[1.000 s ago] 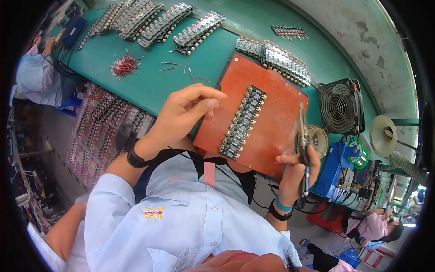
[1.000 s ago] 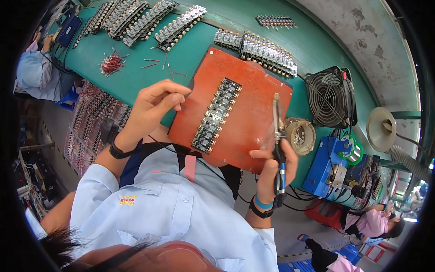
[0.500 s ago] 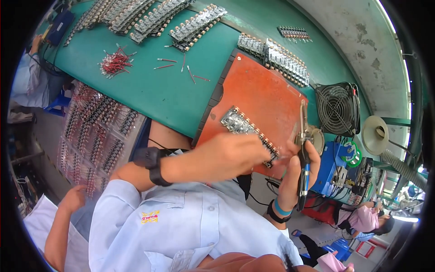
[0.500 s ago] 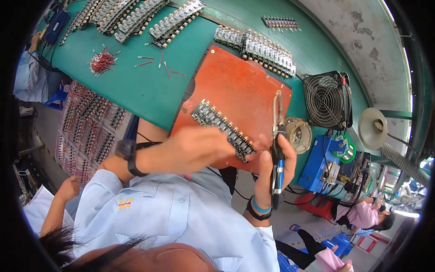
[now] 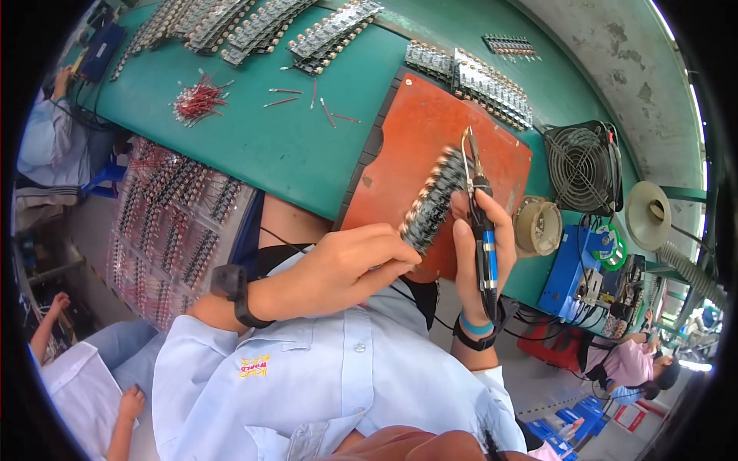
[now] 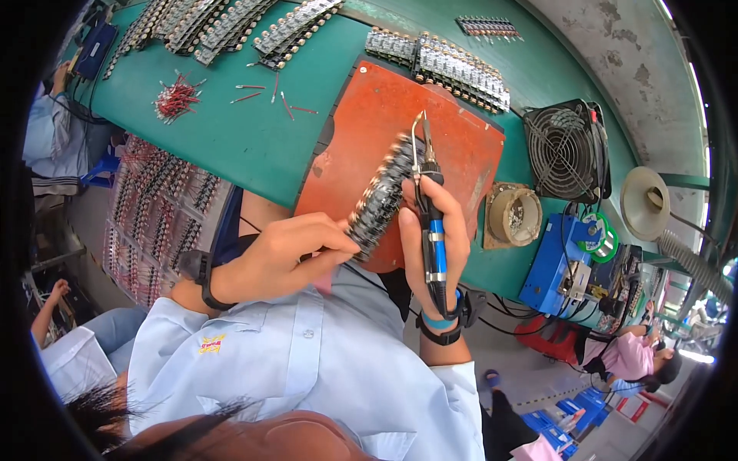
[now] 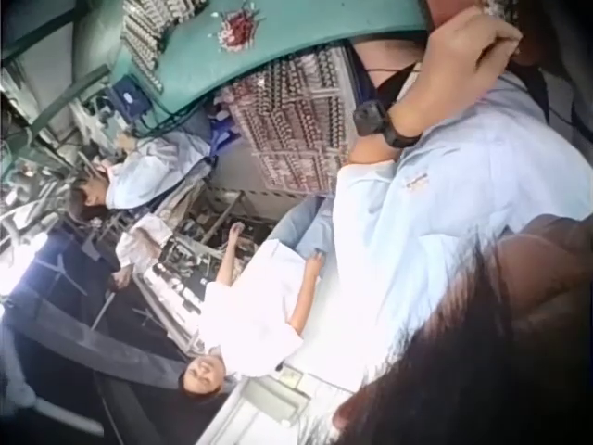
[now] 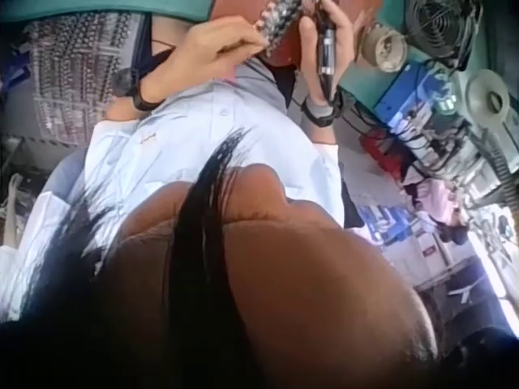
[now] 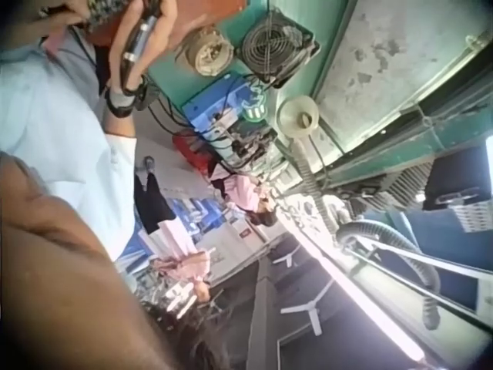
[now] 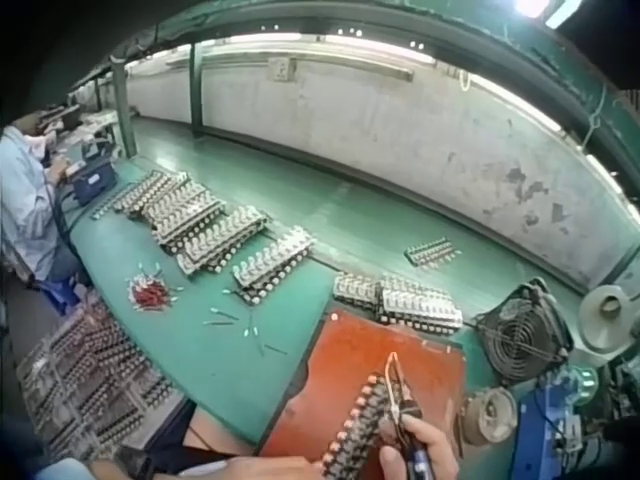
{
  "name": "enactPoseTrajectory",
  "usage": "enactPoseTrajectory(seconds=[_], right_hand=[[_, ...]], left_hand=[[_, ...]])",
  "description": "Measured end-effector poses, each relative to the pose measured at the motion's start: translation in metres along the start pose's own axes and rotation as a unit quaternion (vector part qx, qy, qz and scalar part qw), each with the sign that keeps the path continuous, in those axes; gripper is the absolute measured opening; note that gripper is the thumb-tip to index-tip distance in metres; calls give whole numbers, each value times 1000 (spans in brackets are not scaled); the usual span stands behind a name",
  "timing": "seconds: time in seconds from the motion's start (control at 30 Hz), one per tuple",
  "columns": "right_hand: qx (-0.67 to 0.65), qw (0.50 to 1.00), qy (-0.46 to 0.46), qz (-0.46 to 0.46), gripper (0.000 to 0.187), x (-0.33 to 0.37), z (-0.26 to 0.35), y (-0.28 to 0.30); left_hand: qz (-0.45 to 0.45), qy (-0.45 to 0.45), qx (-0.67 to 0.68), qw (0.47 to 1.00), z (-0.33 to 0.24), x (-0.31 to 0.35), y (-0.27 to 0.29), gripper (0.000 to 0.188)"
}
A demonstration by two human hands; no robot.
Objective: Soldering electronic components onto printed circuit boards.
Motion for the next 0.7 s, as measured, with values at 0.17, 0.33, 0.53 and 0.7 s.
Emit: enactPoseTrajectory(seconds=[0.17,0.33,0.53,0.7], right_hand=[[168,977,112,70,48,-1,18,-30],[275,934,190,128,54,10,25,-41],[198,941,207,179,52,15,18,-32],[-11,987,107,118,48,11,22,-22]], left_hand=[[-127,135,248,951,47,13,15,7],[-159,153,344,913,58,17,21,9],[-141,154,319,924,52,15,12,11],[-93,160,310,933,40,5,-1,12]])
Point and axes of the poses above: each hand's wrist, its own x-axis away from the middle knuckle, its own y-axis out of the back of the hand, z = x × y, the point moved 9 cm from there along -x, towards the middle knuckle, and after that the axes turned 2 degrees about -x, right-handed, at the moved point
